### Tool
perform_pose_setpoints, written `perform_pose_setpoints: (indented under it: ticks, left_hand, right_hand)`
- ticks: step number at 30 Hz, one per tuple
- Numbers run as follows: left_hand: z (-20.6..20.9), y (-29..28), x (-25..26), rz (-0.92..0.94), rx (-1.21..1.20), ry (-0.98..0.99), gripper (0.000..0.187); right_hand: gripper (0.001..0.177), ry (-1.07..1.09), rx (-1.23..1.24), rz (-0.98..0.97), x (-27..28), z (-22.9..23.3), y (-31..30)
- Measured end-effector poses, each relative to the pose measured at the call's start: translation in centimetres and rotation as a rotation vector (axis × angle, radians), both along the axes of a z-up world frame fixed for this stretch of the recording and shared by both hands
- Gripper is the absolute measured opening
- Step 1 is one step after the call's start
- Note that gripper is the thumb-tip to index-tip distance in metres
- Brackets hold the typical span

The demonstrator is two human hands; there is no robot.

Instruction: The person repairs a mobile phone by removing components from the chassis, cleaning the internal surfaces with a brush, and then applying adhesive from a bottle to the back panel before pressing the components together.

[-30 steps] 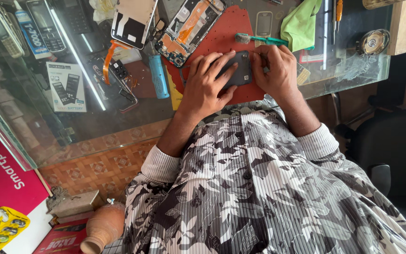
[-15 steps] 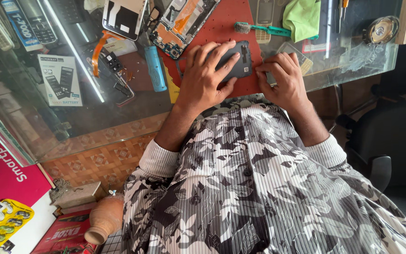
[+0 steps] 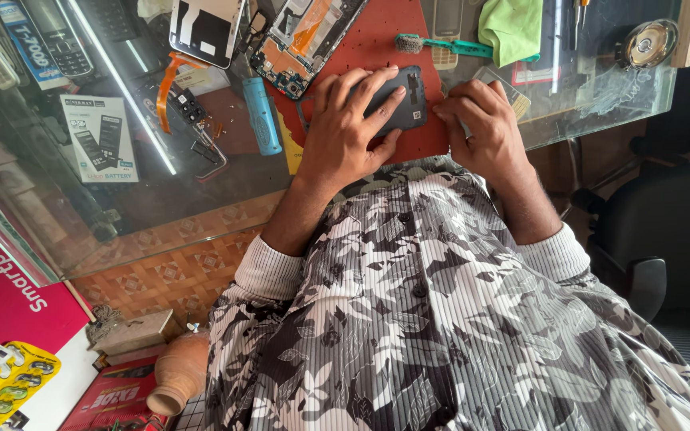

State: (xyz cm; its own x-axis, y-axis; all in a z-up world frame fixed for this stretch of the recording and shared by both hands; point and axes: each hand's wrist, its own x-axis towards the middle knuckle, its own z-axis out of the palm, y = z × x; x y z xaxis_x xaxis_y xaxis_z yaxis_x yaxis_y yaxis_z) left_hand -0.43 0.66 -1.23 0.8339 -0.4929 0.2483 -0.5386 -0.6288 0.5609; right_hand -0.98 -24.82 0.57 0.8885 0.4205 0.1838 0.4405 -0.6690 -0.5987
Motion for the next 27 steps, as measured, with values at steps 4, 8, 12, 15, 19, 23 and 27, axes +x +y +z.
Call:
perform_pose_setpoints:
  ticks: [4,8,12,15,19,23,27]
  left_hand:
    - [-0.19,-0.07,0.01,-0.002,0.004,-0.021,0.047]
    - [-0.14,-0.05,0.08,-0.003,0.005,-0.022,0.048]
    - [-0.08,-0.06,0.06,0.003,0.003,-0.029,0.047]
    - [-0.14,-0.02,0.11,-0.007,0.003,-0.016,0.05]
    - [-0.2,-0.02,0.06,0.0,-0.008,-0.027,0.048]
    - [-0.45,-0.16,-0.05,-0.004,-0.013,-0.023,0.048]
    - [-0.14,-0.06,0.01,-0.004,-0.012,-0.031,0.048]
  right_hand:
    - [0.017,0.001,-0.009,-0.011,0.42,0.17,0.21]
    - [0.018,0.005,-0.036,0.013,0.46,0.82,0.24]
    - [0.018,0.002,-0.03,-0.012,0.57,0.83,0.48]
    - [0.015,-0.014,-0.035,-0.019,0.42,0.64,0.6]
    - [0.014,-0.013,-0.04,-0.008,0.7,0.69,0.61]
    - [0.016,-0.018,-0.032,-0.017,0.41,0.67,0.57]
    - [0.018,-0.026,-0.062,0.001,0.79,0.57,0.47]
